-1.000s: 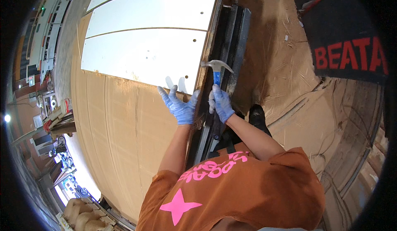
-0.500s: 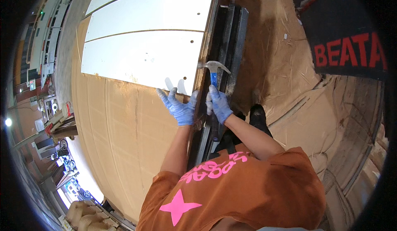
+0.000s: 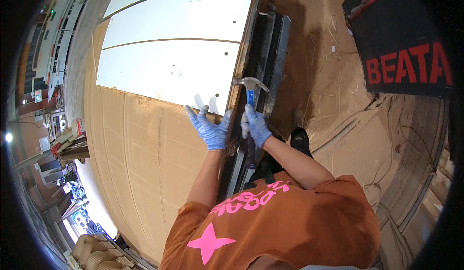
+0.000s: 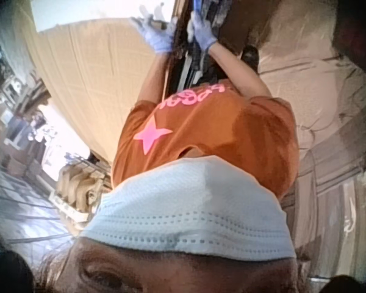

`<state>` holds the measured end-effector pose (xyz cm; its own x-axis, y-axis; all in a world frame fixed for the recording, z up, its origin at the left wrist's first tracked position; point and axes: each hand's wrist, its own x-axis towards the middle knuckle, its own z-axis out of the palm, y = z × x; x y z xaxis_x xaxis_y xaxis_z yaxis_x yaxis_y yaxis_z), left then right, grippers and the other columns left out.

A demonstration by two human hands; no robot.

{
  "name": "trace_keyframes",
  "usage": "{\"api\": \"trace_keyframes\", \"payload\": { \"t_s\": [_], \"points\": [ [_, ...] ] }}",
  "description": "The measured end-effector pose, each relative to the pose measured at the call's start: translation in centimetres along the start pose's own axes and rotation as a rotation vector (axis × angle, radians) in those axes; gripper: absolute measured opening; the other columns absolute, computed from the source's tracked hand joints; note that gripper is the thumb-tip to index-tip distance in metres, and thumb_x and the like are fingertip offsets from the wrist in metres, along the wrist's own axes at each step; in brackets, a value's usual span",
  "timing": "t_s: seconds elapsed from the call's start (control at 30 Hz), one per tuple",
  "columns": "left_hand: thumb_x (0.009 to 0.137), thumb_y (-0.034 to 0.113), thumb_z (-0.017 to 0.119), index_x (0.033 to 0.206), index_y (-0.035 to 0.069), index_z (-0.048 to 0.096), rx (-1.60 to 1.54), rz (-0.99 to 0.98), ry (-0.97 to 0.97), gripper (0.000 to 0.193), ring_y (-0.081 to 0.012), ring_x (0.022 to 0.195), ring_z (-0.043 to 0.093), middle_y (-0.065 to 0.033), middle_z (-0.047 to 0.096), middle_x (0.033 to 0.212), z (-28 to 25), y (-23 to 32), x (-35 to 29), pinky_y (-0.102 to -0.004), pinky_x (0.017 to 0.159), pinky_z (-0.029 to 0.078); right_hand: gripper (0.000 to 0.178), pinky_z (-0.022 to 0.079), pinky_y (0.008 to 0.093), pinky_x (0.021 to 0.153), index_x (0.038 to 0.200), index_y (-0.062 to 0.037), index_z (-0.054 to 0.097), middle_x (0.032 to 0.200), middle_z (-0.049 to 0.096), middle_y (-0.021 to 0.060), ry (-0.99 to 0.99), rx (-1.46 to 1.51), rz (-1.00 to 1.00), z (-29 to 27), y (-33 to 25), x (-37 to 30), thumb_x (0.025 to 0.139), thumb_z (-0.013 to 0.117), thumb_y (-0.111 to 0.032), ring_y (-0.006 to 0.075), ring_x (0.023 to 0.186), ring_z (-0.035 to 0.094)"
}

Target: The person positions and secures a white panel onto a machine table using a hammer to tap it into place. They then operate a CNC control panel with a mouse and keyboard before returning to the table to continue hammering the panel edges.

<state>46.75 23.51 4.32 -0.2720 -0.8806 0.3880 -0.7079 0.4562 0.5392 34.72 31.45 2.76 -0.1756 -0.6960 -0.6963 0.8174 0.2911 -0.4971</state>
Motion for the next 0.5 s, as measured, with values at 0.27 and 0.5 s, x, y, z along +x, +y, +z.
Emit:
{"api": "trace_keyframes", "payload": {
  "t_s": [0.27,0.5],
  "points": [
    [0.061,0.037,0.086,0.115,0.007,0.052,0.073,0.039,-0.031,0.071,-0.0483,0.127,0.033,-0.0338,0.032,0.141,-0.8,0.2,0.2,-0.0544,0.106,0.028,0.041,0.046,0.0318,0.043,0.077,-0.0086,0.053,0.059,0.052,0.0038,0.101,-0.431,-0.358,-2.1,-7.8,2.8,0.093,0.055,-0.046,0.0156,0.046,0.052],
    [0.074,0.050,0.072,0.121,0.007,0.057,0.168,-0.005,-0.098,0.065,-0.0447,0.131,0.033,-0.0211,0.040,0.142,-1.3,1.5,1.0,-0.0543,0.109,0.025,0.034,0.048,0.0447,0.084,0.108,-0.0126,0.058,0.096,0.067,0.0165,0.370,-1.507,-0.738,3.5,-23.3,11.2,0.088,0.060,-0.039,0.0336,0.094,0.065]
  ]
}}
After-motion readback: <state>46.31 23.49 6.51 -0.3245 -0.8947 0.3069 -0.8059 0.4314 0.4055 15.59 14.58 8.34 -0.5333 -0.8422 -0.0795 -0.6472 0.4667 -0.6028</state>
